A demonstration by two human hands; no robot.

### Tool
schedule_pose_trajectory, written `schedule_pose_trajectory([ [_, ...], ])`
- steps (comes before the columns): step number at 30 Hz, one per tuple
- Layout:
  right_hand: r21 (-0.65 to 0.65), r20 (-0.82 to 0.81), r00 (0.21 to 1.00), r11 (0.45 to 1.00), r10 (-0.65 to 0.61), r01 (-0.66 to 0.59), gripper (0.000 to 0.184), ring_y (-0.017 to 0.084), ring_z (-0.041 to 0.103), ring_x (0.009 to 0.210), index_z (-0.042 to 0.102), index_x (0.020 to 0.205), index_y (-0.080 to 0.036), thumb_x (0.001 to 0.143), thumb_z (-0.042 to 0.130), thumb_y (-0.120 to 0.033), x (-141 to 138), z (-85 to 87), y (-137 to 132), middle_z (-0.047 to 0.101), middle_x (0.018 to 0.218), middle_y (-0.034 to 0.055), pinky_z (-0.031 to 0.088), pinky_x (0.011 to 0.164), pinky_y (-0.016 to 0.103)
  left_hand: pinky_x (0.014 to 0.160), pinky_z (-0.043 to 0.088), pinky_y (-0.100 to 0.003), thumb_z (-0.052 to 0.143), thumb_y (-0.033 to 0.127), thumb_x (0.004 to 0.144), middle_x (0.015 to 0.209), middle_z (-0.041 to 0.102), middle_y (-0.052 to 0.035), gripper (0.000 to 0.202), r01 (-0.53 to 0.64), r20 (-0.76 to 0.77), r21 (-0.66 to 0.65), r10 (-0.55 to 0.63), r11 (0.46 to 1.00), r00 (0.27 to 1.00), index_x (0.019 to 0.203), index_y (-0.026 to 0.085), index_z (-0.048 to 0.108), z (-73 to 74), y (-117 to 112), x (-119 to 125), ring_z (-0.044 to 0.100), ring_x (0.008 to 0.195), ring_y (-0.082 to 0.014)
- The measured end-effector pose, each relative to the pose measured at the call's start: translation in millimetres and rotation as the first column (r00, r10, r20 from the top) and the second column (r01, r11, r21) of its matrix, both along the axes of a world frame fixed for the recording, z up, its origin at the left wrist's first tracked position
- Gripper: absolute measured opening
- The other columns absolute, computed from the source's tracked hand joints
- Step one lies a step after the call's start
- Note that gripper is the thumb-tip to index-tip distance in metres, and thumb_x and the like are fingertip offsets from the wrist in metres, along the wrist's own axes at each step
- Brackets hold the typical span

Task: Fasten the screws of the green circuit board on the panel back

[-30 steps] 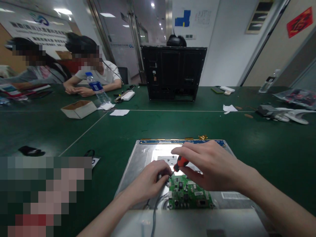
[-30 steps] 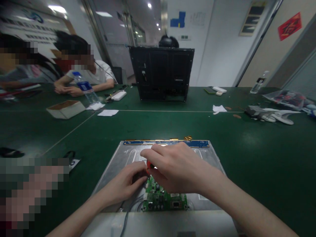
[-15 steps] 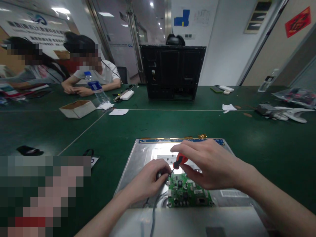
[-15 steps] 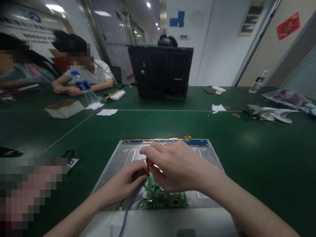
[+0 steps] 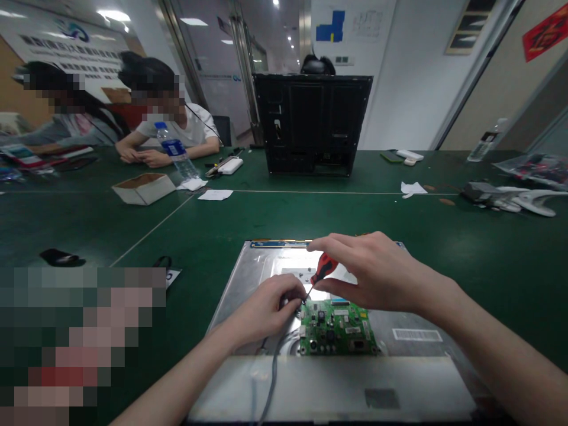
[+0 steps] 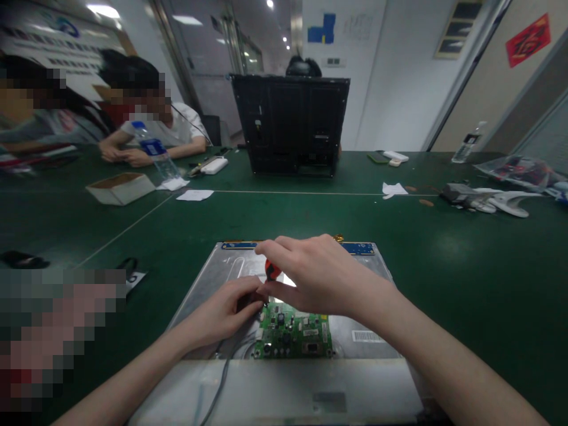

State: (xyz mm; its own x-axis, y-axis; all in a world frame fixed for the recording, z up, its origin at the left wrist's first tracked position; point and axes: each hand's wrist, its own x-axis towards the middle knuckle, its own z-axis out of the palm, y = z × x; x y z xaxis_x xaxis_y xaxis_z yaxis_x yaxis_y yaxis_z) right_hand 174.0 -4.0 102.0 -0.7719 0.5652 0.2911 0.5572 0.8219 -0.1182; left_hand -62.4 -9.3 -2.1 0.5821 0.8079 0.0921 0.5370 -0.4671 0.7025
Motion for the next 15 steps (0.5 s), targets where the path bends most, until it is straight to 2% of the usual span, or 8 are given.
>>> schedule_pose_trajectory([
  [8, -0.027, 0.018, 1.000, 1.000, -0.014, 0.014, 0.025, 0.018, 0.069, 0.074, 0.060, 0.114, -0.017, 0.097, 0.063, -0.036, -1.0, 5.1, -0.9, 0.076, 0.098, 0.0033, 0.029, 0.054, 0.027, 0.072, 0.041, -0.032, 0.053, 0.015, 0.086, 0.085, 0.065, -0.0022, 0.011, 0.006, -0.022, 0.004, -0.006, 1.000, 1.000, 0.089, 0.020, 0.062, 2.9, -1.8, -0.5, 0.056, 0.078, -0.0194],
  [12, -0.010, 0.014, 1.000, 1.000, 0.010, -0.010, 0.016, 0.016, 0.065, 0.069, 0.063, 0.108, -0.018, 0.098, 0.060, -0.031, -0.3, 5.2, -0.5, 0.075, 0.092, 0.0022, 0.028, 0.054, 0.027, 0.073, 0.043, -0.032, 0.054, 0.015, 0.087, 0.089, 0.067, -0.0023, 0.012, 0.002, -0.003, -0.008, -0.003, 1.000, 1.000, 0.092, 0.020, 0.063, 2.7, -1.0, -0.6, 0.059, 0.081, -0.0197],
  [15, -0.009, 0.000, 1.000, 1.000, 0.017, -0.017, 0.017, 0.014, 0.061, 0.066, 0.062, 0.110, -0.017, 0.098, 0.056, -0.026, 0.0, 6.0, -1.5, 0.073, 0.093, 0.0025, 0.029, 0.054, 0.027, 0.069, 0.042, -0.031, 0.054, 0.016, 0.088, 0.086, 0.066, -0.0017, 0.011, -0.003, -0.009, -0.015, 0.003, 1.000, 1.000, 0.090, 0.020, 0.064, 2.4, -0.6, -1.0, 0.058, 0.076, -0.0186],
])
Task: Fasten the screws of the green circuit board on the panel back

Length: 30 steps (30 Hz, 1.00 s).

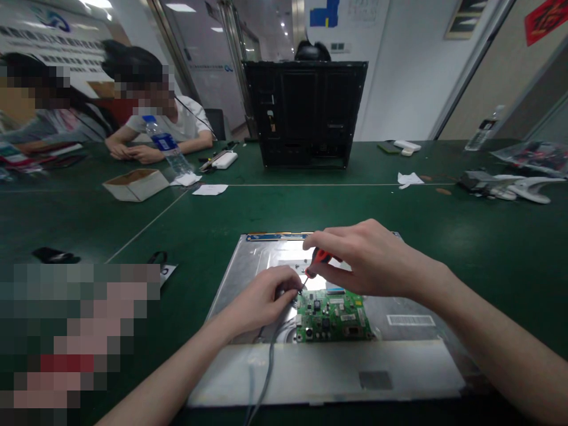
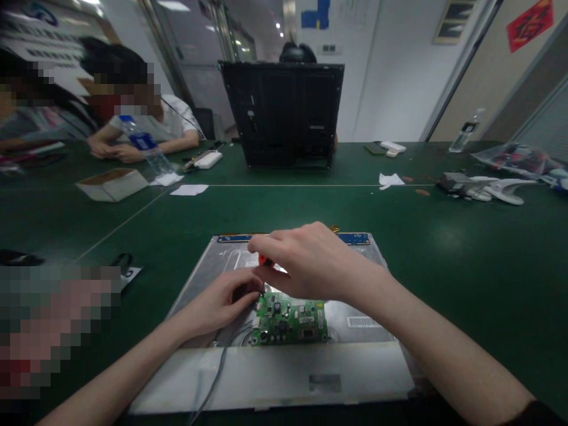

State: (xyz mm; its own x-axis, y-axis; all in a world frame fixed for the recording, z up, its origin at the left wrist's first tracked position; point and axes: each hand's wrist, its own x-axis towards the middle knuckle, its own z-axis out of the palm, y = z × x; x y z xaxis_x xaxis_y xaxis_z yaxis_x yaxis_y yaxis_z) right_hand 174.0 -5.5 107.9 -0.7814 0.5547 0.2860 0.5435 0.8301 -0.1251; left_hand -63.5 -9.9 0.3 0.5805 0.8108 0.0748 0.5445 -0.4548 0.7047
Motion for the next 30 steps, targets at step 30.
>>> schedule_pose_trajectory([
  [30, 0.027, -0.020, 1.000, 1.000, -0.006, 0.006, 0.018, 0.015, 0.062, 0.069, 0.057, 0.108, -0.017, 0.098, 0.058, -0.032, -5.8, -5.3, -2.4, 0.071, 0.091, 0.0037, 0.030, 0.055, 0.026, 0.070, 0.042, -0.031, 0.053, 0.019, 0.090, 0.086, 0.065, -0.0027, 0.010, 0.013, -0.007, 0.011, -0.013, 1.000, 1.000, 0.092, 0.019, 0.062, 0.5, -1.1, 0.2, 0.056, 0.077, -0.0187],
])
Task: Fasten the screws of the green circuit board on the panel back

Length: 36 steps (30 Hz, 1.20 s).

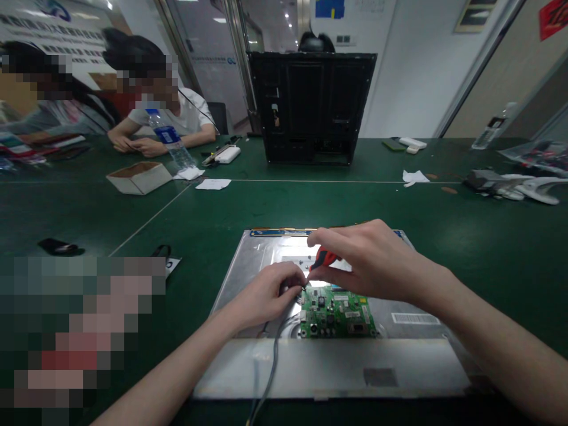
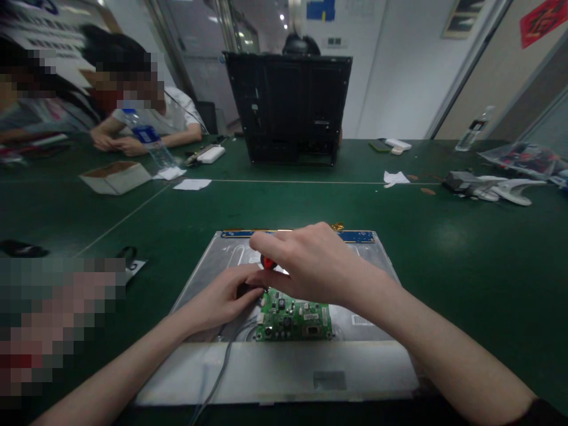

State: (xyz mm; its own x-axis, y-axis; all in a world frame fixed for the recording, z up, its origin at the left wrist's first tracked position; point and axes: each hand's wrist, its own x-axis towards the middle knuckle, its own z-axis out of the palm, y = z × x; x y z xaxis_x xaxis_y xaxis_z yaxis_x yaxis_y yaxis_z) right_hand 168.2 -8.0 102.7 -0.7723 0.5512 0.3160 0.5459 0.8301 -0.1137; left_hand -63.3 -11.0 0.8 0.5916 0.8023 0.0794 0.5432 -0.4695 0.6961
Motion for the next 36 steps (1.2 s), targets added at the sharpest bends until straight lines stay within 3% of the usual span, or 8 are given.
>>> schedule_pose_trajectory([
  [3, -0.074, -0.046, 0.997, 0.995, 0.067, -0.070, 0.021, 0.014, 0.060, 0.075, 0.054, 0.114, -0.016, 0.096, 0.057, -0.025, 1.2, 3.1, -2.3, 0.069, 0.102, 0.0061, 0.034, 0.058, 0.025, 0.067, 0.041, -0.031, 0.054, 0.018, 0.090, 0.084, 0.064, -0.0019, 0.009, -0.002, 0.013, -0.007, 0.002, 1.000, 1.000, 0.091, 0.019, 0.062, 0.6, -0.2, 0.4, 0.055, 0.074, -0.0180],
  [7, -0.118, -0.056, 0.994, 0.988, 0.090, -0.096, 0.020, 0.012, 0.057, 0.071, 0.053, 0.115, -0.015, 0.095, 0.054, -0.015, 0.5, 4.3, -4.9, 0.068, 0.099, 0.0054, 0.035, 0.058, 0.024, 0.068, 0.041, -0.031, 0.054, 0.017, 0.089, 0.086, 0.065, -0.0023, 0.011, 0.006, 0.006, -0.007, -0.006, 1.000, 1.000, 0.094, 0.020, 0.063, -0.3, 0.2, 0.3, 0.056, 0.075, -0.0183],
  [15, -0.032, -0.003, 1.000, 0.999, 0.031, -0.031, 0.011, 0.013, 0.057, 0.068, 0.055, 0.100, -0.018, 0.098, 0.058, -0.029, -0.6, 0.9, -1.9, 0.069, 0.088, 0.0028, 0.027, 0.054, 0.025, 0.069, 0.042, -0.031, 0.053, 0.020, 0.090, 0.085, 0.064, -0.0027, 0.009, -0.005, -0.023, 0.002, 0.005, 1.000, 1.000, 0.091, 0.019, 0.062, 0.6, 0.2, 0.4, 0.055, 0.076, -0.0187],
  [22, -0.122, -0.028, 0.998, 0.991, 0.052, -0.055, 0.017, 0.011, 0.053, 0.066, 0.054, 0.108, -0.014, 0.091, 0.054, -0.016, -0.3, 4.2, -5.2, 0.068, 0.094, 0.0055, 0.032, 0.056, 0.025, 0.069, 0.043, -0.032, 0.053, 0.019, 0.090, 0.088, 0.066, -0.0037, 0.014, 0.010, -0.004, -0.017, -0.010, 1.000, 1.000, 0.097, 0.019, 0.064, 0.8, 0.4, 0.4, 0.057, 0.077, -0.0188],
  [29, -0.016, 0.036, 0.999, 1.000, -0.026, 0.027, 0.015, 0.014, 0.059, 0.066, 0.055, 0.105, -0.018, 0.097, 0.059, -0.029, 0.7, 0.5, -0.6, 0.070, 0.088, 0.0034, 0.026, 0.054, 0.026, 0.067, 0.042, -0.031, 0.053, 0.018, 0.088, 0.085, 0.066, -0.0028, 0.012, 0.001, -0.016, -0.016, -0.002, 1.000, 1.000, 0.093, 0.019, 0.065, 0.4, 1.7, 0.4, 0.056, 0.075, -0.0182],
  [36, -0.121, 0.006, 0.998, 0.990, 0.068, -0.067, 0.018, 0.012, 0.053, 0.067, 0.054, 0.107, -0.015, 0.090, 0.057, -0.015, 1.6, 8.0, -6.1, 0.068, 0.100, 0.0060, 0.032, 0.056, 0.025, 0.067, 0.041, -0.030, 0.053, 0.017, 0.089, 0.085, 0.065, -0.0021, 0.011, -0.002, 0.009, -0.017, 0.002, 1.000, 1.000, 0.092, 0.020, 0.063, 1.0, 0.0, 0.6, 0.056, 0.075, -0.0178],
])
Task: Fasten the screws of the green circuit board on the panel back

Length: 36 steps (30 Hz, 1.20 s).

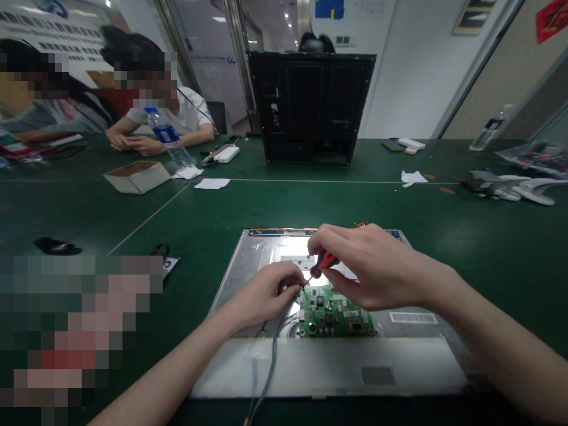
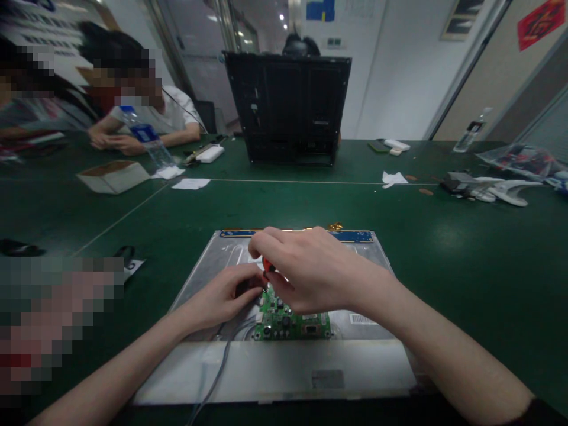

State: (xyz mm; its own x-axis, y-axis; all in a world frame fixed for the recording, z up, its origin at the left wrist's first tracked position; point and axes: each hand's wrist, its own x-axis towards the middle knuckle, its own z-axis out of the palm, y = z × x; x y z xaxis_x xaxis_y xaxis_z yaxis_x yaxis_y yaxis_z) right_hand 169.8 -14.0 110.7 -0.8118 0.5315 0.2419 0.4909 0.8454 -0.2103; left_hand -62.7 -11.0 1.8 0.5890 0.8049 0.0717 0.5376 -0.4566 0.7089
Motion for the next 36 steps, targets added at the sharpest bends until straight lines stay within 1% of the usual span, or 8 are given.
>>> schedule_pose_trajectory([
  [2, 0.012, -0.008, 1.000, 1.000, -0.001, 0.001, 0.015, 0.011, 0.052, 0.067, 0.055, 0.106, -0.014, 0.091, 0.057, -0.014, -0.4, -0.1, 0.5, 0.068, 0.098, 0.0051, 0.031, 0.056, 0.025, 0.068, 0.041, -0.031, 0.053, 0.016, 0.089, 0.085, 0.065, -0.0021, 0.012, 0.003, 0.001, 0.003, -0.003, 1.000, 1.000, 0.093, 0.020, 0.064, -0.6, 0.0, -0.2, 0.056, 0.075, -0.0179],
  [7, 0.108, 0.023, 0.998, 0.992, -0.065, 0.062, 0.007, 0.013, 0.053, 0.064, 0.058, 0.100, -0.017, 0.097, 0.056, -0.023, -0.2, -4.3, 4.5, 0.069, 0.089, 0.0028, 0.025, 0.053, 0.026, 0.069, 0.042, -0.031, 0.053, 0.017, 0.090, 0.088, 0.066, -0.0026, 0.015, 0.012, -0.016, 0.000, -0.012, 1.000, 1.000, 0.098, 0.020, 0.065, -0.1, 0.1, -0.3, 0.057, 0.077, -0.0187],
  [9, 0.114, 0.039, 0.997, 0.991, -0.068, 0.064, 0.007, 0.013, 0.052, 0.063, 0.058, 0.097, -0.018, 0.097, 0.056, -0.025, 0.8, -4.8, 4.8, 0.068, 0.085, 0.0019, 0.024, 0.053, 0.026, 0.069, 0.041, -0.031, 0.053, 0.017, 0.091, 0.087, 0.066, -0.0025, 0.014, 0.011, -0.020, 0.000, -0.011, 1.000, 1.000, 0.098, 0.020, 0.064, 0.2, 0.2, -0.6, 0.057, 0.077, -0.0188],
  [11, 0.097, 0.028, 0.998, 0.994, -0.051, 0.048, 0.008, 0.013, 0.052, 0.064, 0.058, 0.098, -0.018, 0.097, 0.056, -0.025, 1.7, -3.9, 3.8, 0.067, 0.088, 0.0024, 0.025, 0.053, 0.026, 0.069, 0.041, -0.031, 0.053, 0.017, 0.090, 0.086, 0.065, -0.0022, 0.012, 0.011, -0.016, 0.002, -0.011, 1.000, 1.000, 0.095, 0.020, 0.064, -0.2, 0.7, -1.2, 0.057, 0.077, -0.0185],
  [14, 0.072, -0.001, 1.000, 0.997, -0.003, 0.003, 0.013, 0.012, 0.049, 0.067, 0.057, 0.103, -0.015, 0.092, 0.057, -0.022, 2.2, -1.2, 1.3, 0.065, 0.098, 0.0045, 0.027, 0.053, 0.025, 0.067, 0.041, -0.030, 0.054, 0.018, 0.090, 0.085, 0.065, -0.0019, 0.009, 0.013, -0.005, -0.002, -0.013, 1.000, 1.000, 0.092, 0.019, 0.063, -1.7, 1.7, -2.1, 0.056, 0.075, -0.0180],
  [19, 0.076, 0.010, 1.000, 0.997, -0.011, 0.011, 0.015, 0.011, 0.042, 0.061, 0.058, 0.103, -0.014, 0.088, 0.054, -0.015, 0.1, 0.3, 0.8, 0.064, 0.093, 0.0037, 0.026, 0.051, 0.026, 0.067, 0.040, -0.030, 0.054, 0.016, 0.089, 0.084, 0.064, -0.0016, 0.010, 0.009, 0.003, 0.012, -0.009, 1.000, 1.000, 0.091, 0.019, 0.063, -2.5, 1.8, -1.2, 0.056, 0.074, -0.0175],
  [27, 0.115, 0.022, 0.998, 0.992, -0.052, 0.050, 0.012, 0.012, 0.050, 0.063, 0.060, 0.104, -0.015, 0.096, 0.055, -0.022, -0.1, -3.6, 2.9, 0.068, 0.094, 0.0037, 0.026, 0.052, 0.026, 0.067, 0.041, -0.030, 0.053, 0.015, 0.089, 0.086, 0.065, -0.0019, 0.015, 0.024, -0.006, 0.008, -0.024, 1.000, 1.000, 0.097, 0.020, 0.064, -3.5, 2.2, -2.3, 0.057, 0.075, -0.0179],
  [36, 0.127, 0.014, 0.998, 0.991, -0.055, 0.053, 0.011, 0.013, 0.054, 0.065, 0.060, 0.103, -0.015, 0.097, 0.055, -0.022, -0.4, -3.7, 4.8, 0.070, 0.092, 0.0039, 0.027, 0.052, 0.025, 0.068, 0.041, -0.030, 0.054, 0.016, 0.089, 0.087, 0.065, -0.0023, 0.015, 0.025, -0.012, -0.008, -0.025, 1.000, 1.000, 0.098, 0.020, 0.065, -2.8, 1.7, -2.5, 0.056, 0.075, -0.0180],
])
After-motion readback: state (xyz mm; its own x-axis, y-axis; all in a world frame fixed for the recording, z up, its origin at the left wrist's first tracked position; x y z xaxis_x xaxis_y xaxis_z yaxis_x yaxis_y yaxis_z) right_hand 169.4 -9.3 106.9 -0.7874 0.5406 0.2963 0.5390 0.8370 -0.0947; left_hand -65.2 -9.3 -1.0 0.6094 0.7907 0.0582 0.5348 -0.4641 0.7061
